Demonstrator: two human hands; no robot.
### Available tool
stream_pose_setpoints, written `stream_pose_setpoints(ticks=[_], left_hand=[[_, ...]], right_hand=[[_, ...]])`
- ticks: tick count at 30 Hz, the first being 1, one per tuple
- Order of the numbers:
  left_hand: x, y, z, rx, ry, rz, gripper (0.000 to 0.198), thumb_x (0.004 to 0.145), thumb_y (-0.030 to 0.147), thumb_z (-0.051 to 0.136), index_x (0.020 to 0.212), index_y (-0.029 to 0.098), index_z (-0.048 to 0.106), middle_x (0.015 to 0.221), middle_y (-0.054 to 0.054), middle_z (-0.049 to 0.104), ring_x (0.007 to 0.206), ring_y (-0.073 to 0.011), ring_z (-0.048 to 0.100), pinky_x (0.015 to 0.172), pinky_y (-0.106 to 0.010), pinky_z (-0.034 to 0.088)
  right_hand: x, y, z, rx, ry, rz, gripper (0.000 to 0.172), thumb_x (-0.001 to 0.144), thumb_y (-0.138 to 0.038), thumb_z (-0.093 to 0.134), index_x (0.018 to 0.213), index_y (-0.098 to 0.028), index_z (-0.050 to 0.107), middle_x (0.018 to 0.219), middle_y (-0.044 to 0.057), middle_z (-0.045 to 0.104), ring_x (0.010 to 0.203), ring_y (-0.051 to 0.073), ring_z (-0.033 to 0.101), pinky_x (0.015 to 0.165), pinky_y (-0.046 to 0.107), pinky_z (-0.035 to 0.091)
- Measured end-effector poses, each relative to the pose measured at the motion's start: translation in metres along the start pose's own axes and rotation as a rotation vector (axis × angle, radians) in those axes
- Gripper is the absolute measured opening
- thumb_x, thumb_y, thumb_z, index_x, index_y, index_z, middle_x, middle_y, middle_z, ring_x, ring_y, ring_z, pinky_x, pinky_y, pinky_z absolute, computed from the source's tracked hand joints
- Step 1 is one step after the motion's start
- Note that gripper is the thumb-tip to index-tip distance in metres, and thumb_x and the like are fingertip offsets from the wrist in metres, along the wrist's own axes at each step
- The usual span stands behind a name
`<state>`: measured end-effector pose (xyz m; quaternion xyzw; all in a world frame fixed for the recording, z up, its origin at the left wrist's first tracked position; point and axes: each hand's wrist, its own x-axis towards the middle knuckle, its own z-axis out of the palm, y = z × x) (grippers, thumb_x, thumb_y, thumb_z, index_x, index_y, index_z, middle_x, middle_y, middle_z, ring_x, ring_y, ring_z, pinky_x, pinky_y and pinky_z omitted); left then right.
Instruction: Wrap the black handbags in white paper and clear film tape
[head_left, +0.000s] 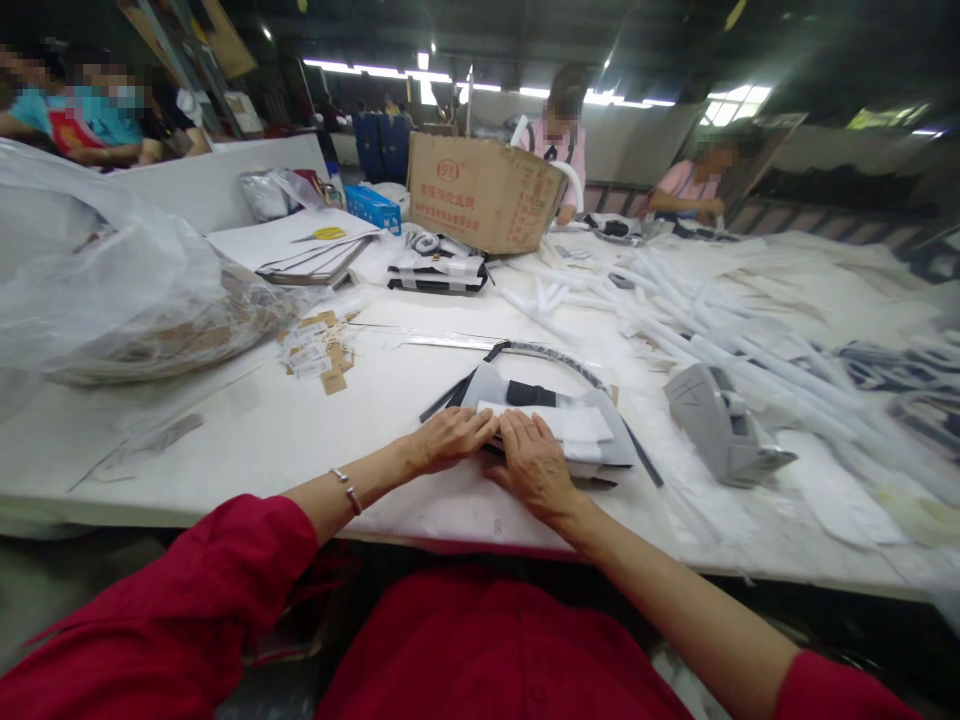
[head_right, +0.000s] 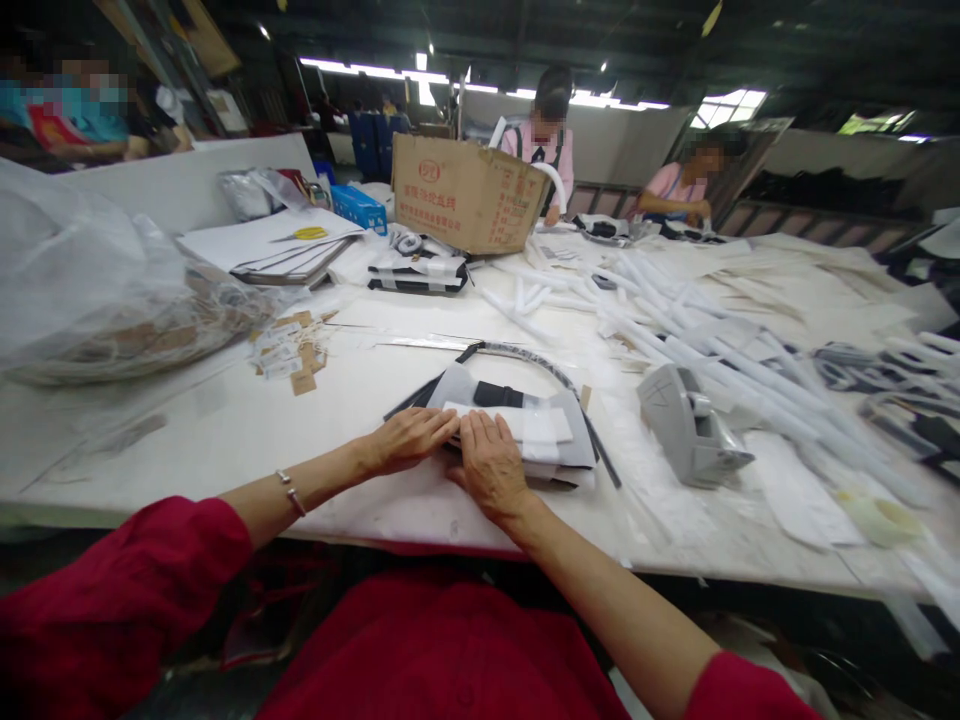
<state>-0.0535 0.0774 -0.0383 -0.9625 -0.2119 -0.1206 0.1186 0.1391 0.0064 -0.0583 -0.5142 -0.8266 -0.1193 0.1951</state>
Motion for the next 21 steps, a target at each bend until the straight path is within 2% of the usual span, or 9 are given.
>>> stream_pose_setpoints(ticks=[3,8,11,14,16,19,21], left_hand=[[0.01,-0.004,-0.012,-0.053,-0.029,-0.052,0.038,0.09,0.012,0.042,0.127,0.018,0.047,0.115,-0.013,0.064,0.091,-0.0192,0.066,0.079,-0.03,0.054],[0.03,-0.011,-0.042,-0.129,-0.074,-0.136,0.049,0.077,0.005,0.047,0.123,0.021,0.048,0.109,-0.007,0.066,0.094,-0.0214,0.067,0.077,-0.032,0.055],[0.036,-0.007,-0.054,-0.088,-0.052,-0.181,0.056,0.07,0.004,0.05,0.122,0.021,0.048,0.114,-0.008,0.066,0.097,-0.0238,0.066,0.082,-0.036,0.055],[0.035,0.001,-0.048,0.06,0.063,-0.122,0.064,0.07,0.01,0.057,0.132,0.015,0.043,0.129,-0.017,0.06,0.122,-0.0339,0.056,0.103,-0.052,0.046],[0.033,0.004,-0.037,0.163,0.2,-0.085,0.06,0.076,0.012,0.056,0.135,0.014,0.041,0.127,-0.019,0.061,0.127,-0.0352,0.053,0.108,-0.055,0.041],[0.03,0.004,-0.021,0.219,0.363,-0.094,0.05,0.086,0.01,0.047,0.135,0.021,0.042,0.112,-0.013,0.069,0.106,-0.0291,0.066,0.096,-0.046,0.052],[0.03,0.003,-0.015,0.209,0.401,-0.118,0.049,0.089,0.009,0.044,0.135,0.024,0.043,0.11,-0.01,0.07,0.095,-0.0262,0.07,0.086,-0.041,0.056]], right_hand=[[0.012,0.004,-0.013,-0.026,-0.008,0.016,0.073,0.076,-0.04,0.077,0.134,-0.008,0.047,0.13,0.023,0.059,0.121,0.037,0.052,0.106,0.052,0.035],[0.035,0.024,-0.036,-0.033,-0.013,0.004,0.047,0.085,-0.039,0.066,0.121,-0.012,0.053,0.111,0.017,0.065,0.102,0.031,0.059,0.091,0.044,0.044],[0.044,0.035,-0.048,-0.031,-0.05,-0.05,0.04,0.087,-0.036,0.063,0.117,-0.012,0.054,0.106,0.015,0.066,0.097,0.028,0.06,0.087,0.04,0.045],[0.05,0.04,-0.053,-0.047,-0.122,-0.084,0.034,0.087,-0.034,0.061,0.111,-0.012,0.055,0.102,0.013,0.067,0.091,0.027,0.061,0.08,0.039,0.046],[0.054,0.04,-0.052,-0.047,-0.171,-0.09,0.028,0.087,-0.032,0.06,0.106,-0.012,0.056,0.097,0.011,0.067,0.086,0.026,0.062,0.076,0.038,0.047],[0.059,0.039,-0.049,-0.023,-0.198,-0.081,0.028,0.085,-0.032,0.063,0.104,-0.013,0.057,0.095,0.009,0.068,0.084,0.026,0.063,0.074,0.038,0.048],[0.059,0.039,-0.054,0.016,-0.15,-0.085,0.036,0.084,-0.036,0.066,0.11,-0.011,0.057,0.102,0.01,0.069,0.091,0.026,0.064,0.081,0.039,0.049]])
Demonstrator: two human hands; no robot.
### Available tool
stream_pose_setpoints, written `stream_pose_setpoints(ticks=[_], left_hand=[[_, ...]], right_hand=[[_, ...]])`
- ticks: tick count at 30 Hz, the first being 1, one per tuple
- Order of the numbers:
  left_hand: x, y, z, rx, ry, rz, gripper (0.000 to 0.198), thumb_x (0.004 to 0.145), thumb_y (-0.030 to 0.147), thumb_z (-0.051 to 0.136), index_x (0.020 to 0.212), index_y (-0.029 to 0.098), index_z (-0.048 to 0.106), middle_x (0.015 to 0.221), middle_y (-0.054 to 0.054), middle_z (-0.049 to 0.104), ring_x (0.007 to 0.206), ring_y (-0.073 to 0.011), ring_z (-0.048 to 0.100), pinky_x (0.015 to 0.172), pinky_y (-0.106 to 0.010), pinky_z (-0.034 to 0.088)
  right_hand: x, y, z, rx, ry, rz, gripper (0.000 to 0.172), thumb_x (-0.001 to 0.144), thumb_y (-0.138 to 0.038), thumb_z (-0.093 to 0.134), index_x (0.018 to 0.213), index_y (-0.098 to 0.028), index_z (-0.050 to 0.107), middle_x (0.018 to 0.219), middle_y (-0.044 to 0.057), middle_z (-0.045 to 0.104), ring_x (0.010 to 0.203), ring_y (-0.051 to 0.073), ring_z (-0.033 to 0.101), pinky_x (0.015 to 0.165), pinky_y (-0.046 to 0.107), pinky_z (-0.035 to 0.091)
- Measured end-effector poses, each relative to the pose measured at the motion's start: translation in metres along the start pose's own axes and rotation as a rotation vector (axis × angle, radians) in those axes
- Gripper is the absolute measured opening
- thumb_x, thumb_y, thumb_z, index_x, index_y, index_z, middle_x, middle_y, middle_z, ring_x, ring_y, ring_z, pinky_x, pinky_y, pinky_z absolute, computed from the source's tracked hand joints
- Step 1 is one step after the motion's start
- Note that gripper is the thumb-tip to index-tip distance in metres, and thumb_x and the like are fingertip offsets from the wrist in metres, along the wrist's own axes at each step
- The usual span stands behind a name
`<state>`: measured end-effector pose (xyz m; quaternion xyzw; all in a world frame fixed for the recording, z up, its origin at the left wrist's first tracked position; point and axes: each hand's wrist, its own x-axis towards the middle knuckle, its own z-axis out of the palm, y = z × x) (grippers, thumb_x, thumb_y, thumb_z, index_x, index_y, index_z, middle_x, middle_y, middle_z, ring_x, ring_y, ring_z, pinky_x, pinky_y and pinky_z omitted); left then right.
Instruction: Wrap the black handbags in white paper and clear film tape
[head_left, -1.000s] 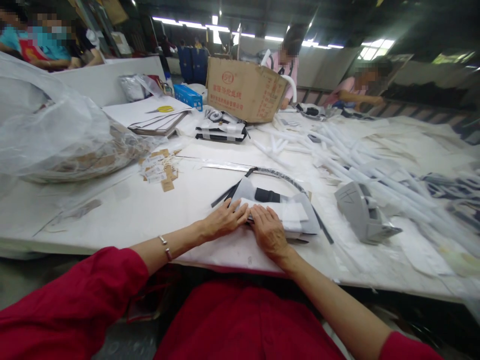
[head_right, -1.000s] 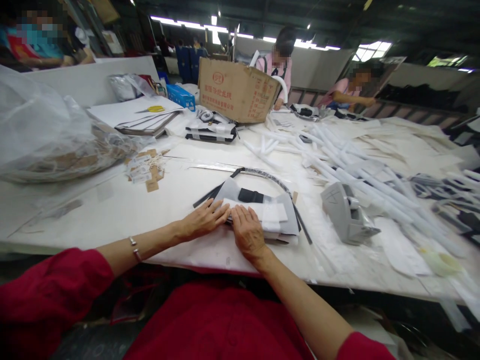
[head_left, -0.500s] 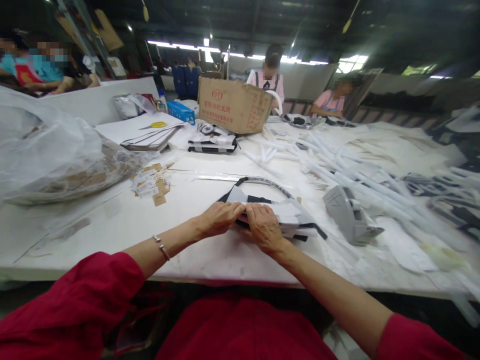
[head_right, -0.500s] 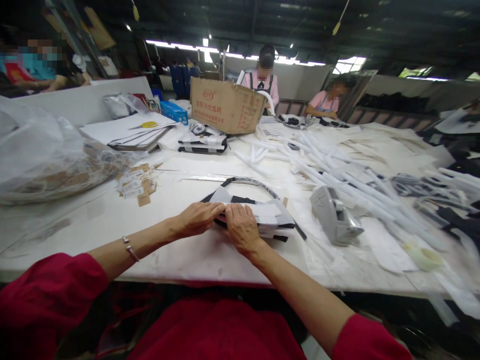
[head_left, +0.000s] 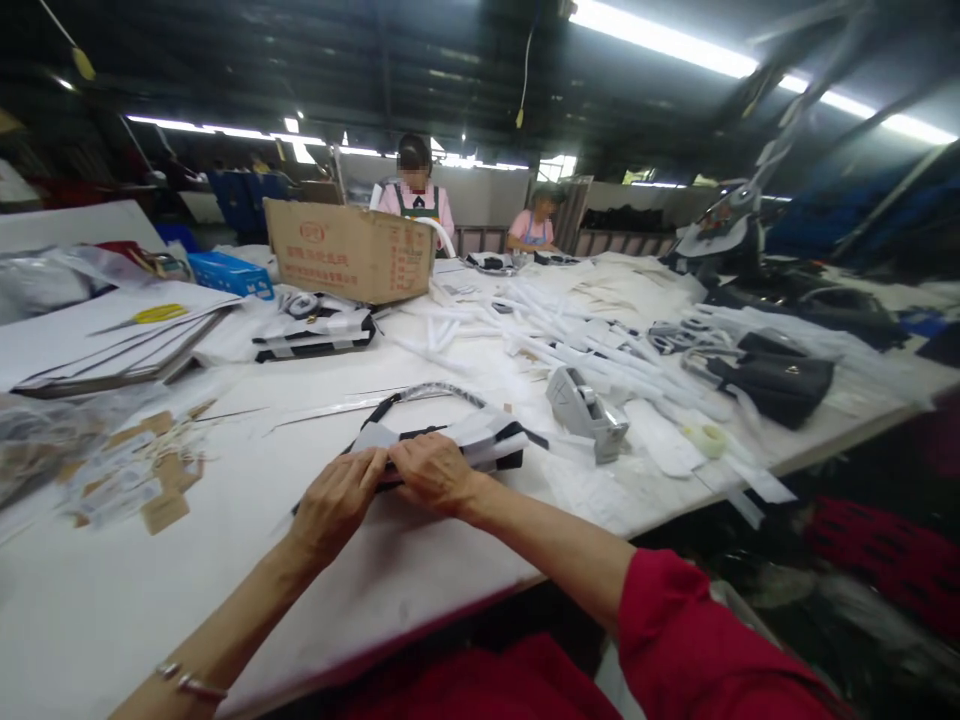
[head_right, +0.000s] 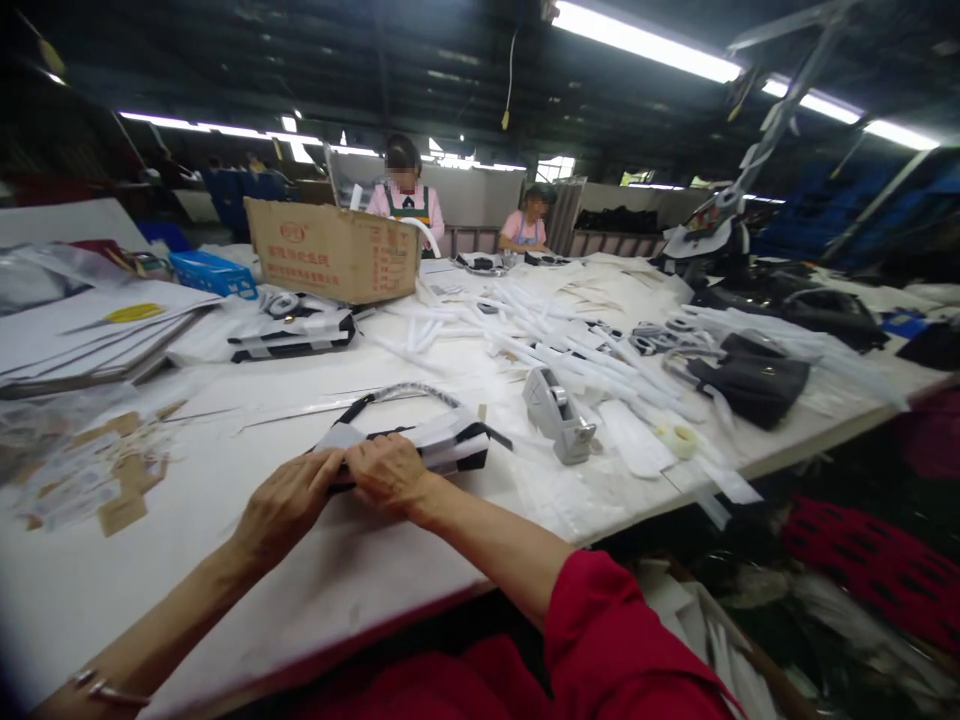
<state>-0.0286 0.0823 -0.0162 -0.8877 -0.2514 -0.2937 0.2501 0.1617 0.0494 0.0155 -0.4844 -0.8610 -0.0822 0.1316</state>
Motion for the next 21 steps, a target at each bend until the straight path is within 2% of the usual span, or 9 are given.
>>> stream_pose_setpoints(ticks=[4,5,7,9,11,13,16,19,21], left_hand=[[-0.003,-0.001,0.002,-0.011,0.008,-0.112,0.047,0.087,0.011,0.045,0.132,0.025,0.046,0.109,-0.009,0.072,0.087,-0.0248,0.071,0.073,-0.035,0.057],[-0.004,-0.002,0.003,-0.009,0.004,-0.15,0.047,0.086,0.011,0.046,0.131,0.024,0.047,0.11,-0.009,0.072,0.087,-0.0249,0.071,0.071,-0.034,0.057],[-0.009,-0.004,0.004,-0.008,-0.008,-0.22,0.046,0.084,0.012,0.047,0.128,0.022,0.05,0.112,-0.009,0.071,0.09,-0.0247,0.07,0.07,-0.032,0.056],[-0.013,-0.007,0.007,-0.018,-0.022,-0.286,0.043,0.083,0.013,0.049,0.126,0.021,0.053,0.114,-0.008,0.071,0.093,-0.0233,0.07,0.069,-0.029,0.054],[-0.016,-0.01,0.009,-0.038,-0.022,-0.347,0.04,0.085,0.017,0.051,0.125,0.02,0.055,0.115,-0.007,0.07,0.095,-0.0219,0.07,0.068,-0.027,0.053],[-0.016,-0.011,0.01,-0.055,-0.014,-0.406,0.037,0.087,0.023,0.053,0.124,0.02,0.055,0.116,-0.006,0.07,0.095,-0.0215,0.07,0.067,-0.026,0.052],[-0.015,-0.012,0.009,-0.063,-0.008,-0.486,0.036,0.089,0.034,0.056,0.122,0.02,0.057,0.114,-0.006,0.071,0.09,-0.0221,0.071,0.065,-0.026,0.051],[-0.014,-0.012,0.007,-0.085,-0.011,-0.548,0.037,0.088,0.037,0.058,0.122,0.02,0.058,0.112,-0.006,0.071,0.088,-0.0222,0.071,0.066,-0.026,0.052],[-0.015,-0.012,0.007,-0.115,-0.017,-0.592,0.039,0.087,0.037,0.06,0.122,0.02,0.057,0.112,-0.006,0.071,0.09,-0.0223,0.071,0.07,-0.026,0.052]], right_hand=[[-0.033,0.002,-0.023,0.062,0.259,-0.16,0.045,0.093,-0.034,0.059,0.132,-0.014,0.049,0.136,0.012,0.059,0.129,0.023,0.049,0.11,0.042,0.036],[-0.05,0.004,-0.029,0.085,0.32,-0.214,0.041,0.095,-0.03,0.056,0.133,-0.017,0.05,0.138,0.01,0.058,0.133,0.021,0.046,0.112,0.042,0.033],[-0.089,0.015,-0.037,0.159,0.433,-0.24,0.029,0.094,-0.019,0.056,0.123,-0.023,0.059,0.126,0.004,0.067,0.125,0.017,0.054,0.109,0.038,0.039],[-0.132,0.038,-0.036,0.218,0.561,-0.085,0.022,0.091,-0.013,0.059,0.109,-0.024,0.066,0.107,0.003,0.073,0.104,0.017,0.065,0.096,0.036,0.049],[-0.172,0.071,-0.026,0.191,0.62,0.196,0.013,0.09,-0.015,0.061,0.097,-0.023,0.069,0.093,0.004,0.074,0.089,0.019,0.068,0.084,0.037,0.053],[-0.204,0.109,-0.008,0.12,0.591,0.423,0.01,0.091,-0.025,0.061,0.088,-0.022,0.07,0.087,0.006,0.073,0.084,0.021,0.069,0.079,0.039,0.055],[-0.233,0.152,0.027,0.07,0.425,0.528,0.02,0.092,-0.032,0.057,0.087,-0.021,0.073,0.099,0.009,0.075,0.098,0.027,0.069,0.087,0.046,0.055],[-0.245,0.168,0.056,0.071,0.303,0.502,0.024,0.093,-0.029,0.052,0.097,-0.022,0.075,0.113,0.01,0.073,0.112,0.028,0.065,0.098,0.052,0.05],[-0.246,0.167,0.067,0.097,0.31,0.519,0.027,0.094,-0.029,0.049,0.095,-0.022,0.075,0.111,0.01,0.074,0.11,0.028,0.066,0.1,0.053,0.048]])
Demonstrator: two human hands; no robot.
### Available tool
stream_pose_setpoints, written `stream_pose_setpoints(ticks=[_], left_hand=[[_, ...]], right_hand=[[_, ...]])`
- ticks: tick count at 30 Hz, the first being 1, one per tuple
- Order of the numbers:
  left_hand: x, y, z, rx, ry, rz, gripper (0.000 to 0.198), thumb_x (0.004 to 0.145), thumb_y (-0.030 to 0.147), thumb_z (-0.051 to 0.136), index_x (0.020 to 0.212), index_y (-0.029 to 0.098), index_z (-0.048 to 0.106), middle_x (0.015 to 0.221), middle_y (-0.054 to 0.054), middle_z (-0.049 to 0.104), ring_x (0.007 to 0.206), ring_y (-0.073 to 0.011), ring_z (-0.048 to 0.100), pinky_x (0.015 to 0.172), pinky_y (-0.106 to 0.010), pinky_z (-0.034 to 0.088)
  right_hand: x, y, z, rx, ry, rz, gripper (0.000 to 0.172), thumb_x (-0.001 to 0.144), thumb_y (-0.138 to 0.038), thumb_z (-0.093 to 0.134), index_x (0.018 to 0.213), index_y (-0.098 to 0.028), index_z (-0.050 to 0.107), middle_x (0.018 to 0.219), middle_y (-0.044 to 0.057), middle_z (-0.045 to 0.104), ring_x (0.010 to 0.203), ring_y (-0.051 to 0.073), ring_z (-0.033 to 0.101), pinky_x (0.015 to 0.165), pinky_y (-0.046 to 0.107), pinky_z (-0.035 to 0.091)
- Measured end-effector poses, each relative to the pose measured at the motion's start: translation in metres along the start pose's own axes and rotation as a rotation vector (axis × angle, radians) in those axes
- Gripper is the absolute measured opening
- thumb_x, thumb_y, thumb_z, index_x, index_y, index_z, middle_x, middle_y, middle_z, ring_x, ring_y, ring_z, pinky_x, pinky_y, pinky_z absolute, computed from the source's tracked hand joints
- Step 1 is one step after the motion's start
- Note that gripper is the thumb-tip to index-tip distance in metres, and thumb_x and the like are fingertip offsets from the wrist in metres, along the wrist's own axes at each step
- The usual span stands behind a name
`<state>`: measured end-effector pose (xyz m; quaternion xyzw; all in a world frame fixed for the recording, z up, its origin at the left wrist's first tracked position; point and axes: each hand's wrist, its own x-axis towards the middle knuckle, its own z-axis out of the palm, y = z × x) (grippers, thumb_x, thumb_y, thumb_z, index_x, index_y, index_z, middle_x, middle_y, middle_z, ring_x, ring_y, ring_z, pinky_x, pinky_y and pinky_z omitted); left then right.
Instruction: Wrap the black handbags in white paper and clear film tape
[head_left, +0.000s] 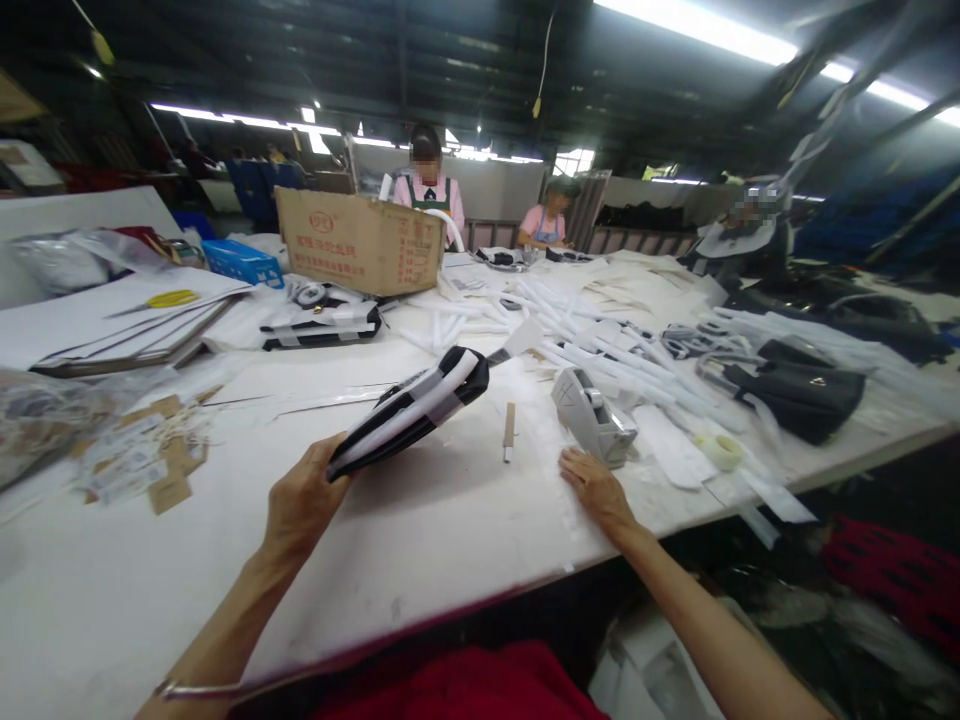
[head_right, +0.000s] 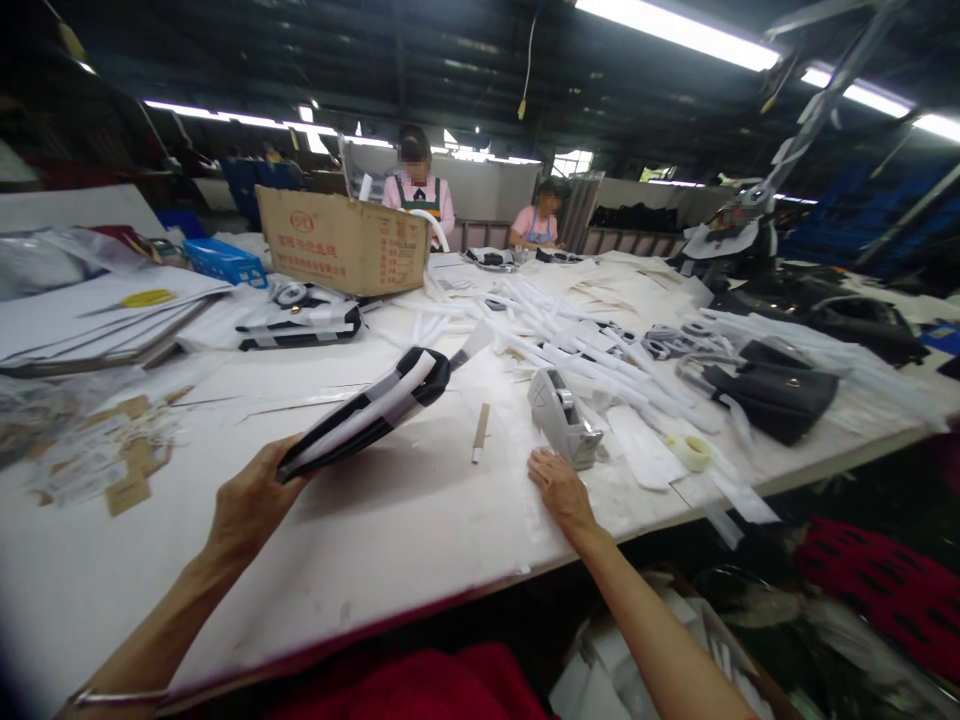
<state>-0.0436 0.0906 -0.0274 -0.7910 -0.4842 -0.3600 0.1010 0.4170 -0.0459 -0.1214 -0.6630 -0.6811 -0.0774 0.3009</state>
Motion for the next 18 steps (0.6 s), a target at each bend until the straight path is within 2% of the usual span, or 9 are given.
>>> stream_pose_setpoints(ticks=[3,6,9,12,15,18], left_hand=[[-0.002,-0.001,0.0,-0.03,-0.013,-0.069,0.04,0.086,0.038,0.061,0.123,0.022,0.057,0.114,-0.005,0.071,0.094,-0.0228,0.07,0.074,-0.027,0.053],[-0.005,-0.002,0.0,-0.047,-0.015,-0.116,0.041,0.085,0.038,0.062,0.122,0.022,0.057,0.115,-0.005,0.07,0.095,-0.0231,0.07,0.074,-0.027,0.053],[-0.007,-0.003,0.001,-0.072,-0.023,-0.156,0.041,0.084,0.037,0.063,0.122,0.023,0.058,0.114,-0.004,0.071,0.094,-0.0229,0.07,0.075,-0.027,0.053],[-0.009,-0.004,0.001,-0.107,-0.032,-0.196,0.041,0.084,0.036,0.063,0.122,0.023,0.058,0.112,-0.003,0.071,0.094,-0.0229,0.07,0.08,-0.028,0.053],[-0.01,-0.005,0.001,-0.135,-0.034,-0.23,0.041,0.083,0.036,0.064,0.121,0.023,0.058,0.112,-0.003,0.071,0.095,-0.0231,0.07,0.081,-0.029,0.053],[-0.01,-0.005,0.0,-0.163,-0.04,-0.253,0.041,0.083,0.036,0.064,0.121,0.025,0.058,0.112,-0.002,0.071,0.095,-0.0227,0.069,0.082,-0.029,0.053]], right_hand=[[-0.004,-0.005,0.003,0.076,0.068,0.082,0.028,0.093,-0.034,0.05,0.087,-0.022,0.075,0.104,0.009,0.076,0.105,0.027,0.068,0.102,0.052,0.047],[0.0,-0.013,-0.004,0.126,0.13,0.139,0.028,0.09,-0.041,0.055,0.078,-0.023,0.073,0.095,0.009,0.076,0.1,0.028,0.069,0.098,0.05,0.05],[0.017,-0.029,-0.015,0.144,0.167,0.154,0.028,0.087,-0.045,0.059,0.075,-0.024,0.073,0.095,0.009,0.076,0.1,0.03,0.068,0.095,0.052,0.049],[0.044,-0.06,-0.026,0.253,0.192,0.168,0.024,0.084,-0.044,0.064,0.077,-0.024,0.074,0.1,0.008,0.076,0.108,0.031,0.066,0.105,0.057,0.039],[0.063,-0.1,-0.026,0.428,0.143,0.209,0.021,0.081,-0.044,0.068,0.074,-0.025,0.074,0.102,0.006,0.076,0.113,0.031,0.064,0.113,0.061,0.025],[0.057,-0.139,-0.014,0.59,-0.048,0.244,0.018,0.079,-0.042,0.071,0.072,-0.026,0.074,0.102,0.005,0.077,0.113,0.029,0.065,0.115,0.06,0.019]])
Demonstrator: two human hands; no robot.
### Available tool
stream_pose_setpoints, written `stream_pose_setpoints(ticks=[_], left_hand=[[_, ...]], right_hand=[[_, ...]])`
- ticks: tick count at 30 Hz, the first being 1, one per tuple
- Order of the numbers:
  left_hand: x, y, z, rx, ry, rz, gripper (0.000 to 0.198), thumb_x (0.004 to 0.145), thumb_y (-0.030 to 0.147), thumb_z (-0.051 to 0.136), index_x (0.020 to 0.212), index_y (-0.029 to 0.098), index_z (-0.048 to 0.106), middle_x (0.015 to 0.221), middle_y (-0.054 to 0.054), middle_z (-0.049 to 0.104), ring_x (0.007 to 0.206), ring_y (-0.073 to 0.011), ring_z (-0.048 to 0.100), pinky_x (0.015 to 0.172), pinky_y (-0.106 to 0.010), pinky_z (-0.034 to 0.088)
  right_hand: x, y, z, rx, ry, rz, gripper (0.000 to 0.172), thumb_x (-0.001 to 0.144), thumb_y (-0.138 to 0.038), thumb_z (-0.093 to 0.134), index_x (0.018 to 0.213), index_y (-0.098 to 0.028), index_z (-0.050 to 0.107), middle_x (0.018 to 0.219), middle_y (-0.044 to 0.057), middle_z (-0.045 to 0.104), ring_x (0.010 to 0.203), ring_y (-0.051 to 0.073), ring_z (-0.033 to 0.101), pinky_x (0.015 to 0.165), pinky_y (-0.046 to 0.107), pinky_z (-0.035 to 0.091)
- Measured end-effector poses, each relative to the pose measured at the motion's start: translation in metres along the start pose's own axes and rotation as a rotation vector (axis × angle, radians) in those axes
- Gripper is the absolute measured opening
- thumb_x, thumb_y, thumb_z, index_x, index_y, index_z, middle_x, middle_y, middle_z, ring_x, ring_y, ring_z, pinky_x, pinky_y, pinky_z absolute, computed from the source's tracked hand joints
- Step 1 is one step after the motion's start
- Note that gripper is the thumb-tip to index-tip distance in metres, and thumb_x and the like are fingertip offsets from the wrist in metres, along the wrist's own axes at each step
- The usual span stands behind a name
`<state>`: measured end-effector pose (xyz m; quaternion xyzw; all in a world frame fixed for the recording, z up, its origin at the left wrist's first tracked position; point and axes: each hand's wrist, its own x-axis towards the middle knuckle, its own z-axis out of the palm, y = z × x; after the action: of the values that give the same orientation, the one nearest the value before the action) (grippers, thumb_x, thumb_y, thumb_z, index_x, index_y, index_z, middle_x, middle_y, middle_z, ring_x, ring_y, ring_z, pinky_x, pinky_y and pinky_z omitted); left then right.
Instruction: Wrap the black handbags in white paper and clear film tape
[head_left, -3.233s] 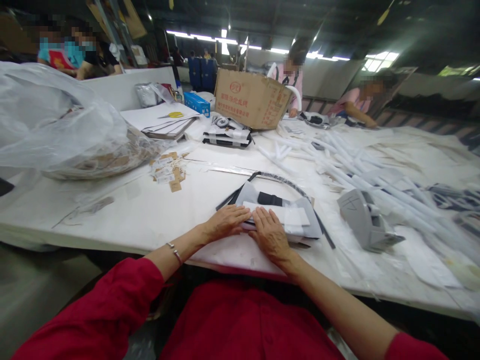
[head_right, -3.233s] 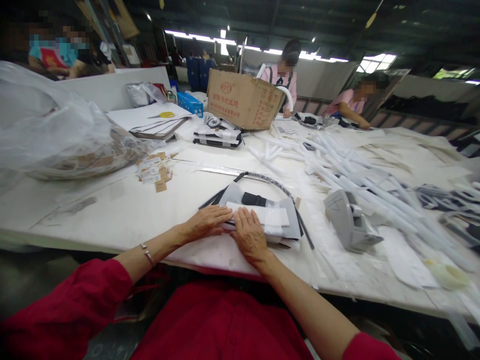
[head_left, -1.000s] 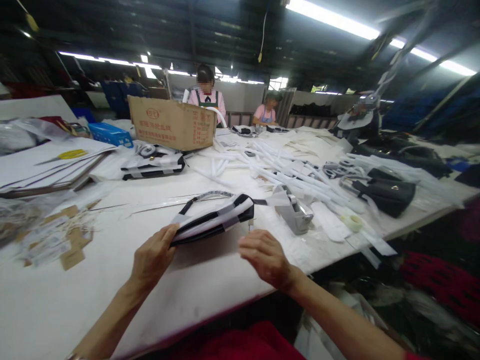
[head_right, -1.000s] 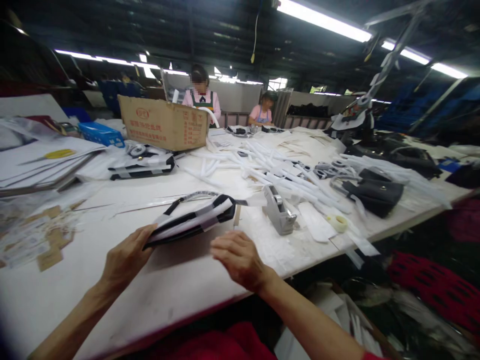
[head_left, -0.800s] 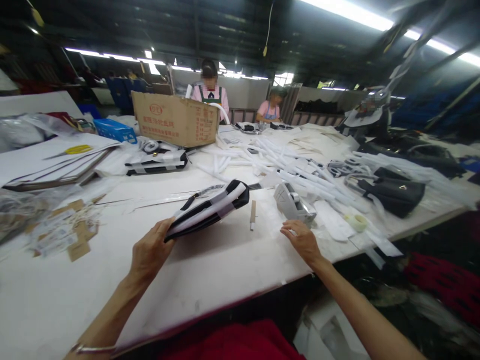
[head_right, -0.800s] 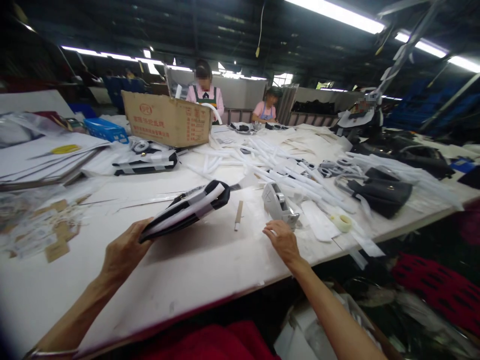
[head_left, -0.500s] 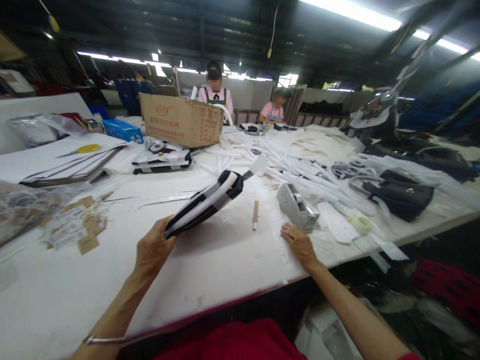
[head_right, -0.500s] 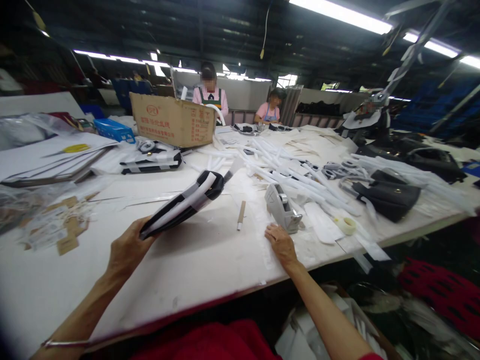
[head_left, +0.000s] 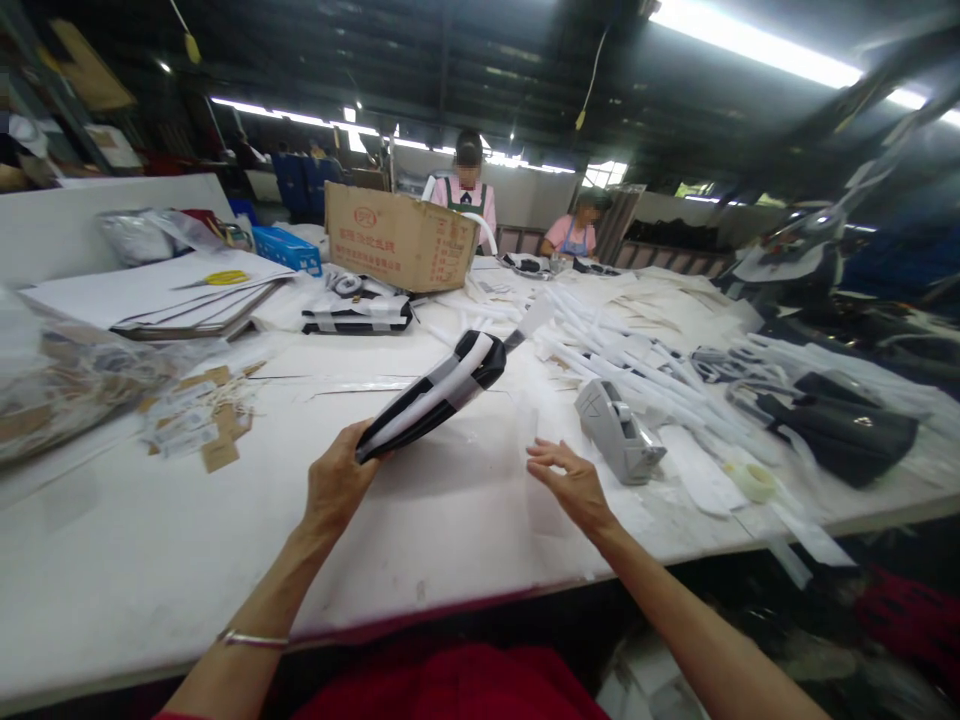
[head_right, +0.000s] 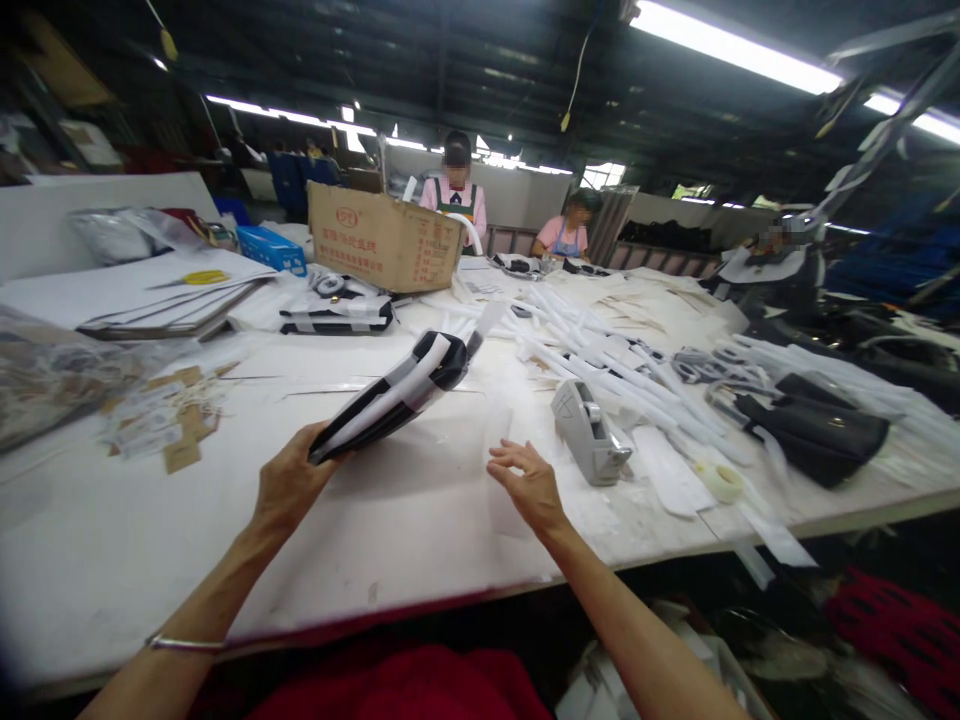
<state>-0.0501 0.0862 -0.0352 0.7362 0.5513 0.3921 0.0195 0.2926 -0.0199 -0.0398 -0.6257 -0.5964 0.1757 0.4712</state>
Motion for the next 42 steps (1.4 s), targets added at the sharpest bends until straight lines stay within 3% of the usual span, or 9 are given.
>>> stream_pose_setpoints(ticks=[5,11,16,22,28,32,36,40,42], left_hand=[[-0.002,-0.001,-0.001,-0.038,0.005,-0.04,0.04,0.082,0.036,0.064,0.12,0.026,0.059,0.113,-0.001,0.071,0.097,-0.0222,0.069,0.083,-0.028,0.053],[-0.004,0.001,-0.001,-0.046,-0.013,-0.096,0.041,0.081,0.035,0.066,0.121,0.027,0.059,0.111,0.0,0.071,0.096,-0.022,0.069,0.084,-0.029,0.053],[-0.004,0.004,-0.002,-0.075,-0.013,-0.111,0.041,0.08,0.034,0.066,0.12,0.027,0.059,0.111,0.0,0.071,0.096,-0.0217,0.069,0.084,-0.029,0.052],[-0.004,0.005,-0.003,-0.106,-0.018,-0.116,0.041,0.081,0.038,0.067,0.12,0.026,0.059,0.111,-0.001,0.071,0.096,-0.0219,0.068,0.083,-0.03,0.052],[-0.007,0.001,-0.003,-0.112,-0.015,-0.145,0.039,0.081,0.034,0.067,0.119,0.026,0.06,0.109,0.0,0.071,0.096,-0.0205,0.069,0.084,-0.029,0.053],[-0.014,-0.002,0.004,-0.074,0.007,-0.048,0.041,0.081,0.023,0.063,0.121,0.024,0.058,0.116,-0.002,0.07,0.101,-0.0203,0.068,0.088,-0.029,0.054],[-0.029,0.005,0.014,0.054,0.042,0.252,0.046,0.08,0.006,0.053,0.124,0.019,0.056,0.117,-0.008,0.069,0.103,-0.0213,0.067,0.086,-0.03,0.056],[-0.047,0.013,0.023,0.132,0.045,0.564,0.042,0.086,0.001,0.046,0.123,0.017,0.058,0.113,-0.009,0.071,0.103,-0.0199,0.067,0.09,-0.032,0.055],[-0.053,0.015,0.025,0.15,0.053,0.622,0.036,0.089,0.003,0.047,0.12,0.016,0.059,0.112,-0.009,0.071,0.104,-0.0196,0.066,0.092,-0.032,0.055]], right_hand=[[-0.035,-0.007,0.032,0.055,-0.524,-0.007,0.017,0.081,-0.043,0.07,0.074,-0.029,0.076,0.103,0.003,0.076,0.116,0.028,0.063,0.116,0.058,0.022],[0.003,0.01,0.04,-0.406,-0.259,-0.062,0.049,0.098,-0.044,0.041,0.132,-0.015,0.06,0.145,0.015,0.051,0.142,0.029,0.036,0.118,0.054,0.017],[0.042,0.009,0.102,-0.662,-0.391,-0.025,0.067,0.097,-0.049,0.042,0.146,-0.004,0.039,0.156,0.024,0.028,0.148,0.034,0.019,0.118,0.055,0.013],[0.081,-0.024,0.162,-0.421,-0.574,-0.423,0.052,0.094,-0.044,0.053,0.14,-0.02,0.048,0.149,0.012,0.046,0.143,0.029,0.031,0.12,0.053,0.012],[0.039,-0.02,0.108,-0.337,-0.335,-0.187,0.042,0.095,-0.038,0.049,0.132,-0.019,0.059,0.132,0.013,0.062,0.126,0.028,0.055,0.113,0.051,0.035],[-0.044,-0.017,0.071,-0.383,-0.514,-0.454,0.059,0.086,-0.034,0.064,0.142,-0.02,0.049,0.146,0.012,0.05,0.135,0.031,0.045,0.114,0.052,0.035],[-0.1,-0.041,0.069,-0.452,-0.573,-0.43,0.047,0.081,-0.022,0.067,0.127,-0.02,0.063,0.135,0.013,0.061,0.124,0.032,0.056,0.101,0.047,0.049],[-0.09,-0.087,0.056,-0.26,-0.852,-0.287,0.01,0.078,-0.032,0.071,0.087,-0.03,0.076,0.089,0.001,0.077,0.079,0.022,0.071,0.071,0.03,0.055],[-0.057,-0.109,0.045,-0.126,-0.824,-0.169,0.013,0.085,-0.031,0.063,0.081,-0.031,0.075,0.077,-0.003,0.076,0.068,0.016,0.069,0.065,0.024,0.051]])
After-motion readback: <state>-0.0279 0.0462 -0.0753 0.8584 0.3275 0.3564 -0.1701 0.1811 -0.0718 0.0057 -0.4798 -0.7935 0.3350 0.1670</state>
